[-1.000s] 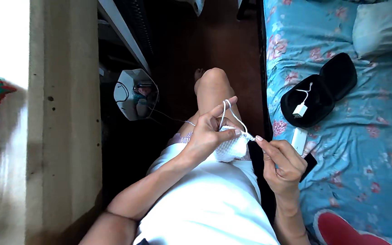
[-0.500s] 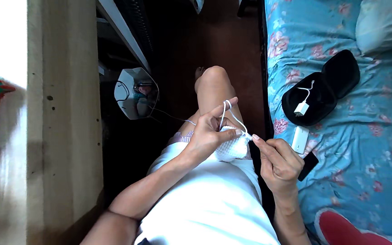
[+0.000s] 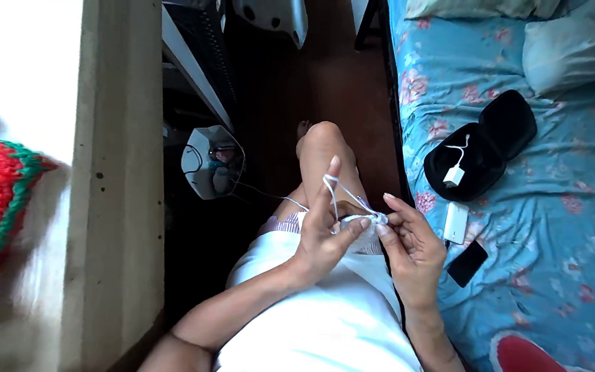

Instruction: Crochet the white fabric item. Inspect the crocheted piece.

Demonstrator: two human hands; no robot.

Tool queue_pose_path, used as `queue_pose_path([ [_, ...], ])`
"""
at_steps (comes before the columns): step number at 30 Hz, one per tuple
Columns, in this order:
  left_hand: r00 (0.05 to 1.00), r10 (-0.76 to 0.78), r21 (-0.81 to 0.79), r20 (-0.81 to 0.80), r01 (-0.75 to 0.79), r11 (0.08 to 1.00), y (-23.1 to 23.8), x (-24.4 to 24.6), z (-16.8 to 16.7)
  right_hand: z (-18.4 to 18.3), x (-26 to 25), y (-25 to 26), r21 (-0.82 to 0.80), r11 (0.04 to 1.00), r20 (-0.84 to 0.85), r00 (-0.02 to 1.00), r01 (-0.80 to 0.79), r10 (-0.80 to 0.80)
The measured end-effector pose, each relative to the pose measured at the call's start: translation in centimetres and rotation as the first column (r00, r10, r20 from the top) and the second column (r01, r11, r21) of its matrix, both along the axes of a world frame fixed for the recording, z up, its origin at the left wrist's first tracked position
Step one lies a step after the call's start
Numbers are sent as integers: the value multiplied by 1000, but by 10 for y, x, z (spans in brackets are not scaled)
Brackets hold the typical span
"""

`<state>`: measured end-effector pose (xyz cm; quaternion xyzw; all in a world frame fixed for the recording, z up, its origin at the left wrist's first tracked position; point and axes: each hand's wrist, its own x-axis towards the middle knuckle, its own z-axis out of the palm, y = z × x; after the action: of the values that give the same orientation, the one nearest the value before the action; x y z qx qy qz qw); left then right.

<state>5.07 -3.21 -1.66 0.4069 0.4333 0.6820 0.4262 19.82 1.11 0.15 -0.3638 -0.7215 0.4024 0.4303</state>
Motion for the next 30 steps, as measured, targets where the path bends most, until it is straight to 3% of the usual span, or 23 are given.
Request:
queue_pose_path([
  [2, 978, -87, -165, 187, 118, 979, 4, -12, 10, -9, 7, 3, 226, 974, 99, 995, 6, -29],
  [5, 964, -162, -225, 209, 209, 952, 8, -24, 14, -16, 18, 7, 470, 882, 224, 967, 4, -124],
  [10, 957, -196, -212, 213, 241, 947, 9, -32, 17, -14, 26, 9, 596, 803, 296, 935, -21, -195],
  [14, 934, -221, -233, 279, 289, 928, 11, -39, 17, -13, 29, 12, 606, 794, 296, 941, -51, -166],
  [19, 911, -244, -238, 331, 331, 913, 12, -44, 15, -18, 35, 16, 429, 899, 182, 983, -87, 9],
  [23, 958, -266, -144, 110, 280, 949, 9, -34, 13, -11, 32, 14, 32, 988, -60, 986, -151, 153],
  [27, 973, -220, 16, -63, 222, 975, 7, -19, 5, -9, 23, 16, -409, 849, -425, 893, -334, 147],
  [30, 975, -222, -72, 10, 222, 972, 7, -19, 6, -12, 22, 18, -468, 814, -469, 877, -345, 102],
])
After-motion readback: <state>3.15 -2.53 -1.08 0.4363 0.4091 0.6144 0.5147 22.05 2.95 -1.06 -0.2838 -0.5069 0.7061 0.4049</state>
